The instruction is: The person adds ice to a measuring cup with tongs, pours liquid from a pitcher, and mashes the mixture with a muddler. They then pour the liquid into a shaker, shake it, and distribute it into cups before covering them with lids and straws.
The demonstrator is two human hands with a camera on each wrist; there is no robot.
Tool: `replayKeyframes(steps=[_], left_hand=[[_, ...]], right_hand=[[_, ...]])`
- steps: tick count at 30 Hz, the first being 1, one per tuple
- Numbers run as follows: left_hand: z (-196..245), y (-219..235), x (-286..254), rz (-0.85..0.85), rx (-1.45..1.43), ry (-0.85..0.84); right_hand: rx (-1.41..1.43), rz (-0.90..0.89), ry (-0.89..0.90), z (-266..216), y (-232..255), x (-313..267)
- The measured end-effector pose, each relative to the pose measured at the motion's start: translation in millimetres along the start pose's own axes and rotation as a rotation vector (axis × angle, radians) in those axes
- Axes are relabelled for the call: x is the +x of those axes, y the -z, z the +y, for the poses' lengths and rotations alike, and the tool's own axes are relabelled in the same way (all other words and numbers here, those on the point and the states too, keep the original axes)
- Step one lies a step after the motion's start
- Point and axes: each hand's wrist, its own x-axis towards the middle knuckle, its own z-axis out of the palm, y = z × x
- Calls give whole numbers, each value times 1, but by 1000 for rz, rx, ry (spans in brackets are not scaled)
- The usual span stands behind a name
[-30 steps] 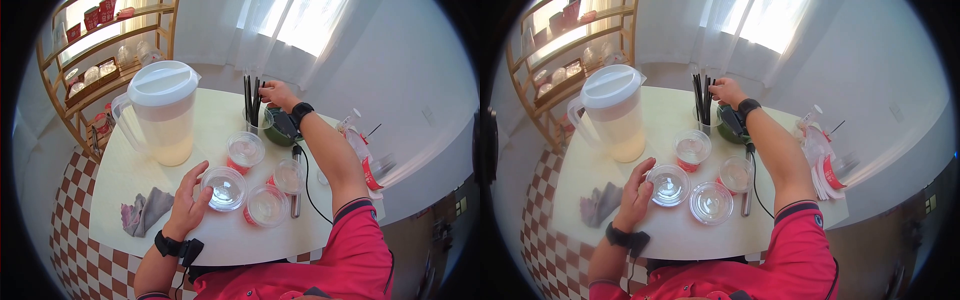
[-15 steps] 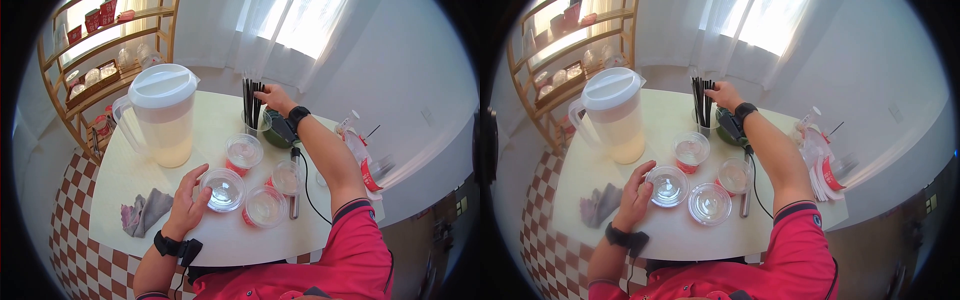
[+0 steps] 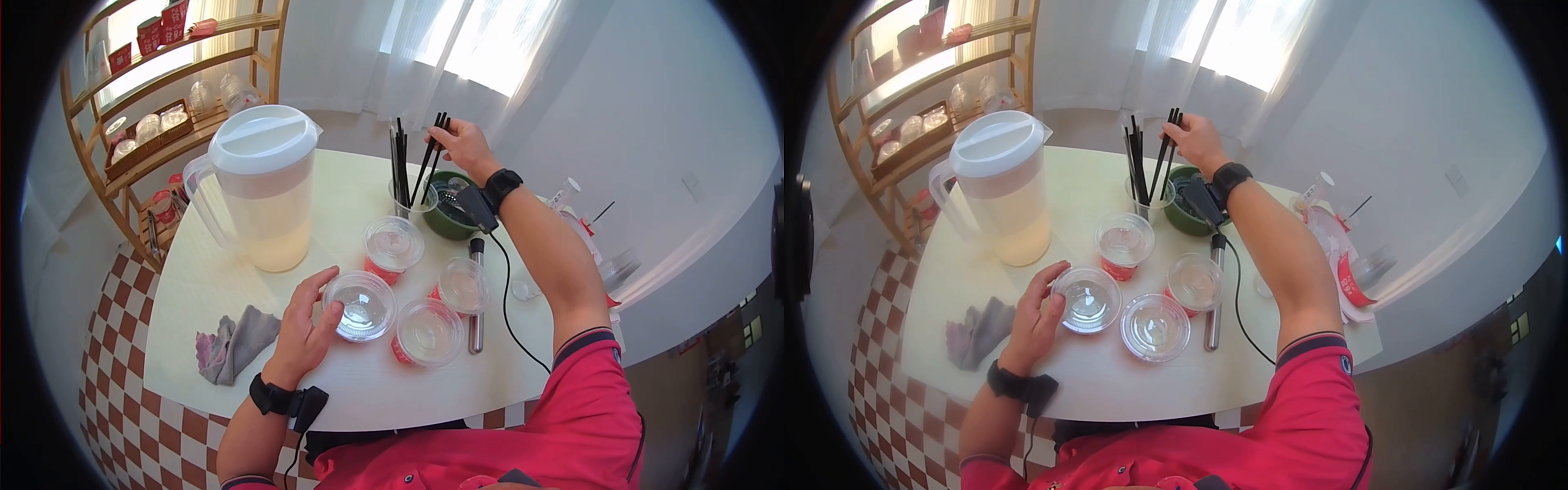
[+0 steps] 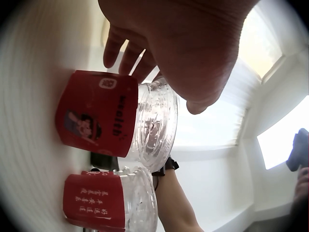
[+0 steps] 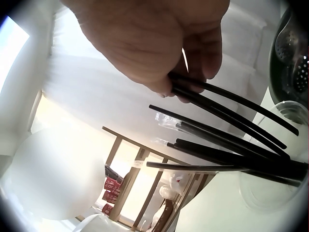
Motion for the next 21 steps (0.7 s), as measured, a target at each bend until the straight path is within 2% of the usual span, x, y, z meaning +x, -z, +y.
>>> replayKeyframes(steps=[3,6,10,13,16,19,21], left_hand=[[1,0,0,-4,-9,28],[-1,0,0,5,8,7],[-2,0,0,6,15,8],[-1,0,1,-4,12,15],[-2,0,0,4,6,11],[1,0,0,-1,12,15],[2,0,1,-10,12,25]], right_hand=[[-25,-13,-2,11,-3,0],[18,86,-15,26,-14,0],[92,254,165,37,-20,14],[291,385,207,3,-21,13],[297,476,342,-23,-3,29],[-34,341,235,-36,8,26],[-293,180,213,-24,-3,18]])
